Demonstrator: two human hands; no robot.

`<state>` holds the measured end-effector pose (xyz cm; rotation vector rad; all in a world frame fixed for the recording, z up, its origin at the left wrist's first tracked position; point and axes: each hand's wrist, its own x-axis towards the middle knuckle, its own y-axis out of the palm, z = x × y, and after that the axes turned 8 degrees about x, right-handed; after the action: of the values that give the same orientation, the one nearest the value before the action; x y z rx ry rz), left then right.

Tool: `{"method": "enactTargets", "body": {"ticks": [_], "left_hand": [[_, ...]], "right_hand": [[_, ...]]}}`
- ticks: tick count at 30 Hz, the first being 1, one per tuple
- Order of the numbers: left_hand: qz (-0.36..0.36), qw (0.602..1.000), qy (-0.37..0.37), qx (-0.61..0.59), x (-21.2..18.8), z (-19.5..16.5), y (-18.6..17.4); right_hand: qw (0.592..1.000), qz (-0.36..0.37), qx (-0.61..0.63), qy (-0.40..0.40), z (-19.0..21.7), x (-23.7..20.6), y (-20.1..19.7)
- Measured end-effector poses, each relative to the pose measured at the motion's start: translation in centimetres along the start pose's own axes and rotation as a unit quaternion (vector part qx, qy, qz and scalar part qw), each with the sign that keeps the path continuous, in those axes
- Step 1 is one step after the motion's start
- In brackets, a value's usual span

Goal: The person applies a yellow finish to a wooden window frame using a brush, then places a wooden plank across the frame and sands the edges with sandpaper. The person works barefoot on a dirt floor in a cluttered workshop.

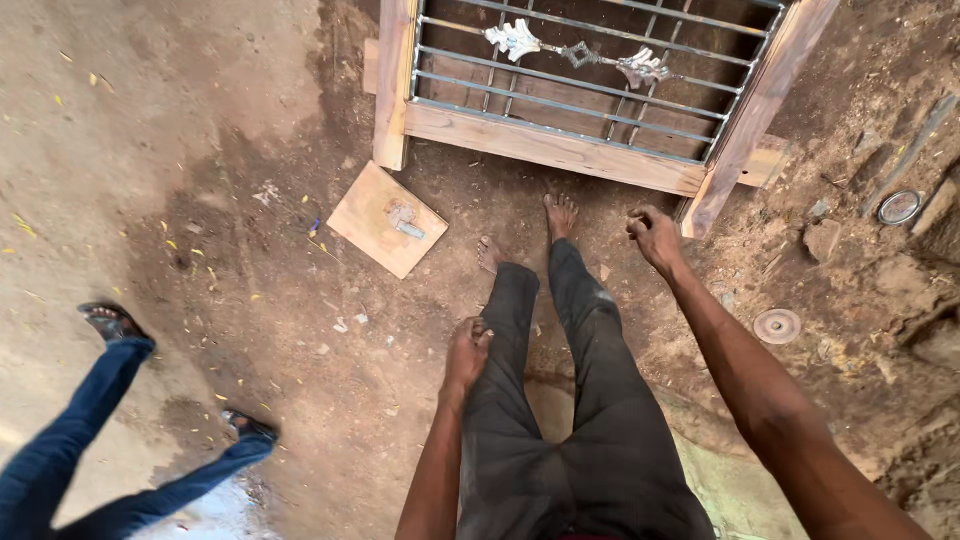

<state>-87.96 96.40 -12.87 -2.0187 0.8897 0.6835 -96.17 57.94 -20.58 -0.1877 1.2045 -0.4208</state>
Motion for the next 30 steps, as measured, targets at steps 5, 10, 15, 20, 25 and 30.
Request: {"method": "enactTargets", "body": {"ticks": [5, 10, 15, 20, 25, 30], "left_hand": [[0.073, 0.985, -0.086, -0.129, 3.4, -2.0, 7.3], [0.093, 0.975, -0.137, -0.149, 6.3, 0.0, 12.9], [0.087, 0.973, -0.127, -0.170, 9.2, 6.1, 17.8], [0.102, 0.993, -0.031, -0.046, 13.1, 10.8, 19.0], [0.179, 0.982, -0.047, -0.027, 15.9, 12.8, 19.1], [0.150, 0.988, -0.013, -0.041, 15.0, 15.4, 18.2]], "right_hand": [[0.998, 0.052, 0.016, -0.007, -0.7, 5.1, 6.7], [0.958, 0.136, -0.241, -0.073, -4.0, 9.1, 15.3], [0.955, 0.179, -0.182, -0.150, -7.1, 14.8, 23.3], [0.911, 0.182, -0.333, -0.162, -7.1, 20.2, 30.3], [0.761, 0.194, -0.422, -0.453, -3.2, 21.7, 39.1], [0.825, 0.196, -0.420, -0.325, -0.3, 20.1, 53.8]]}}
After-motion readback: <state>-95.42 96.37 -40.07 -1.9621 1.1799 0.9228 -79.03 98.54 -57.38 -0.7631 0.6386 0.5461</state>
